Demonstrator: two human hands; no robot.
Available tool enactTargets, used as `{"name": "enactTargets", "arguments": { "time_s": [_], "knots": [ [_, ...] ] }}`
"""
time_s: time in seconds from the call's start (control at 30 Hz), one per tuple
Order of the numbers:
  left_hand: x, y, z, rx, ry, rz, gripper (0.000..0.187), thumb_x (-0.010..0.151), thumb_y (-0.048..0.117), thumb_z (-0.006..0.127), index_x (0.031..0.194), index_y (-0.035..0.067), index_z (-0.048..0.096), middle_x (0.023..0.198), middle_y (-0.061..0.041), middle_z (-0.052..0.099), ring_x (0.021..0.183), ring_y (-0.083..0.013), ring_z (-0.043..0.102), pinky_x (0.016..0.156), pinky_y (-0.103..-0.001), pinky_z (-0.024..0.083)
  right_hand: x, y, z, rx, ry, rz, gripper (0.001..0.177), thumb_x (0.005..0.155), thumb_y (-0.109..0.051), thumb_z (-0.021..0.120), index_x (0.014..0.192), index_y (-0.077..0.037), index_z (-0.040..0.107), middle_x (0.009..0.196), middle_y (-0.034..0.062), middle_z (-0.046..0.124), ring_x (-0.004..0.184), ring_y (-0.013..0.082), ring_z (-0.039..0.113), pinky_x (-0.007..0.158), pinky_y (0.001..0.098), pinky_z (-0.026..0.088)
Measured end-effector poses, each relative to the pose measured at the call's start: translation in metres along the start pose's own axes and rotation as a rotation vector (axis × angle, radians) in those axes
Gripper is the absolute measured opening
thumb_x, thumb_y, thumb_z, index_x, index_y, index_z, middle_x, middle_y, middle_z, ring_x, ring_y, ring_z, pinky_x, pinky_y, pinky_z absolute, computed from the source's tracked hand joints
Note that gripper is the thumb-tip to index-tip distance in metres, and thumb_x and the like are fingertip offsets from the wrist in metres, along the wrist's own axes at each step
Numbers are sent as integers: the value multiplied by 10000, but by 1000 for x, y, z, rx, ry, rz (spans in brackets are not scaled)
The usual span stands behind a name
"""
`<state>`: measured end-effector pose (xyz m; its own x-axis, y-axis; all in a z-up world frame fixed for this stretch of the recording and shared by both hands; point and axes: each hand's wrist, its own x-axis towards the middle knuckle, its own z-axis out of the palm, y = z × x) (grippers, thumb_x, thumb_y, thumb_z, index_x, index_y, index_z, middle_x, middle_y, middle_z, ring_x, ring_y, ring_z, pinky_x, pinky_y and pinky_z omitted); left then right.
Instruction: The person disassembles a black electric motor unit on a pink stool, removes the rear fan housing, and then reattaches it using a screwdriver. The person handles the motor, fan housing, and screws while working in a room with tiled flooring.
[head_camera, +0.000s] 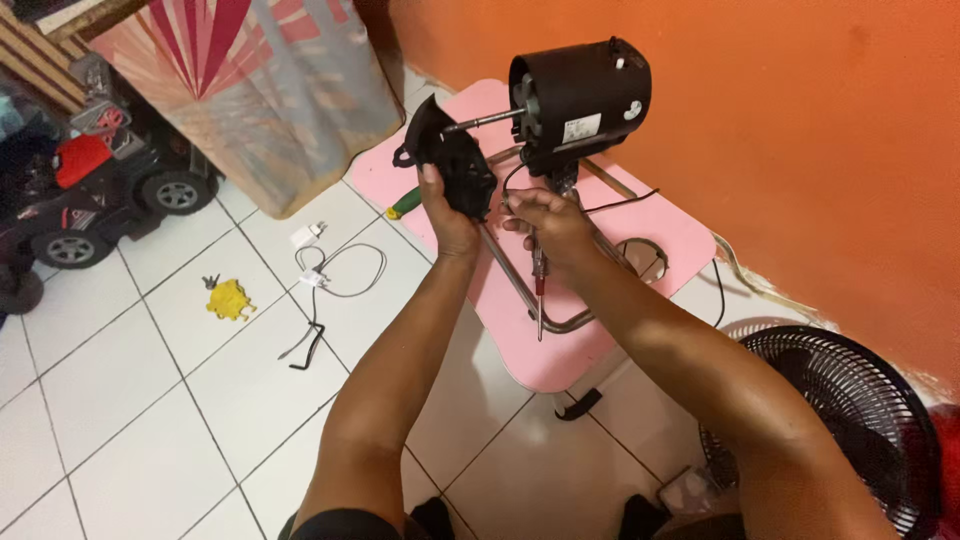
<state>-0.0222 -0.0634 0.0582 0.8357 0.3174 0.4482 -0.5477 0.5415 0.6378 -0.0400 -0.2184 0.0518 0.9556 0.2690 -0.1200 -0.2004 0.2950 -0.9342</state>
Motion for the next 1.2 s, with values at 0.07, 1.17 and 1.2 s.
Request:
{"name": "enactTargets", "arguments": {
  "time_s": [0.07,1.17,1.2],
  "knots": [
    [0,-4,0,-32,65,-73,583,1026,555,504,1337,61,511,1137,-90,643,982,-202,652,809,-351,575,1,0,1,-23,-22,11,224,972,-273,691,1112,-98,698,996,-18,737,869,84,691,642,227,467],
    [-9,-5,21,281,99,140,472,1126,343,417,1474,25,429,1271,-107,569,1121,-165,580,958,-299,521,4,8,-5,79,22,-18,153,963,-208,706,1047,-93,652,925,17,696,811,120,703,591,218,479],
    [-10,-6,21,299,101,146,473,1133,348,409,1479,27,428,1279,-107,569,1132,-163,577,971,-298,517,4,7,-5,103,24,-14,143,960,-203,707,1031,-96,645,941,10,694,828,128,719,583,217,472]
  ]
}}
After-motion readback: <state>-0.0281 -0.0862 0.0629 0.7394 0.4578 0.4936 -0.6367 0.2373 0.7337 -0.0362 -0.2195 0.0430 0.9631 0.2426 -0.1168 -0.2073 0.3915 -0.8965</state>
